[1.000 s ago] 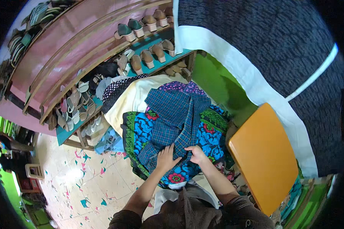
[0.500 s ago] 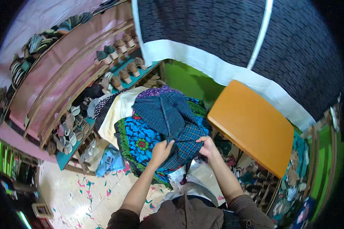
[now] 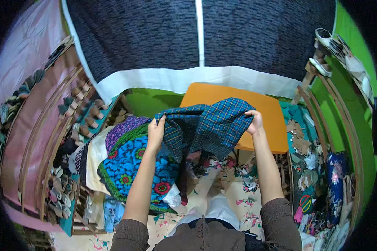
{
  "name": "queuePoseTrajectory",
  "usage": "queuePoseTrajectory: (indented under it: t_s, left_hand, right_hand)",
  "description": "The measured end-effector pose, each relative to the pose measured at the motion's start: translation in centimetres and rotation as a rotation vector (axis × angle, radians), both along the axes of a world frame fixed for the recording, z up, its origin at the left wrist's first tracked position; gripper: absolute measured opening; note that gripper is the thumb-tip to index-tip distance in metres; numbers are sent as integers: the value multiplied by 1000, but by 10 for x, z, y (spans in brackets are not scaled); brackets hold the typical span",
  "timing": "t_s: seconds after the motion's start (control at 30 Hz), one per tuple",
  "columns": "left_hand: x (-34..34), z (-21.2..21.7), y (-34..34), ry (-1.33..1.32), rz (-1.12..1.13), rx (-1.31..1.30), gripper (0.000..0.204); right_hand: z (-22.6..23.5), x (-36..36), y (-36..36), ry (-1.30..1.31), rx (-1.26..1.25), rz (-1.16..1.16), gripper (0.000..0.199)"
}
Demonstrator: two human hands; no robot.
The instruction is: The recorder is seen folding different pieces of patterned fabric on a small table and then placing them on a shelf.
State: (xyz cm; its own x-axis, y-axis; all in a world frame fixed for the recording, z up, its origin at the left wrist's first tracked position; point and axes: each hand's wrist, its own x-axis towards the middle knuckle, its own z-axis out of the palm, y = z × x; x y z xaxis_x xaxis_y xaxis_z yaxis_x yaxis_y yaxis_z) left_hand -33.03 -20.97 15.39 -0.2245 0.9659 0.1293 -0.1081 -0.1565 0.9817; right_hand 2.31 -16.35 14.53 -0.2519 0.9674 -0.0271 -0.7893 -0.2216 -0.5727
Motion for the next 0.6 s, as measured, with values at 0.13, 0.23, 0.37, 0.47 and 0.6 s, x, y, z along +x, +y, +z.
queuePoseTrajectory:
  t_s: [0.13,0.23,0.37,0.47,0.6]
  left_hand:
    - [44,7,51,-46,-47,30,21]
    - [82,-5,93,-58,-96,-17,23]
    - [136,-54,151,-60,-177,-136,31]
    - [175,-56,194,-167,-235,-238,36]
    - [223,17,252,-299,-287,-43,37]
  right_hand:
    - [1,70,13,-30,18,-127,38]
    - [-6,114,32,-94,-153,-41,30]
    - [-59,141,72,-399,-410,283,16]
    - [-52,169,108,-455,-393,164,18]
    - [4,244,174,-309,-229,-47,28]
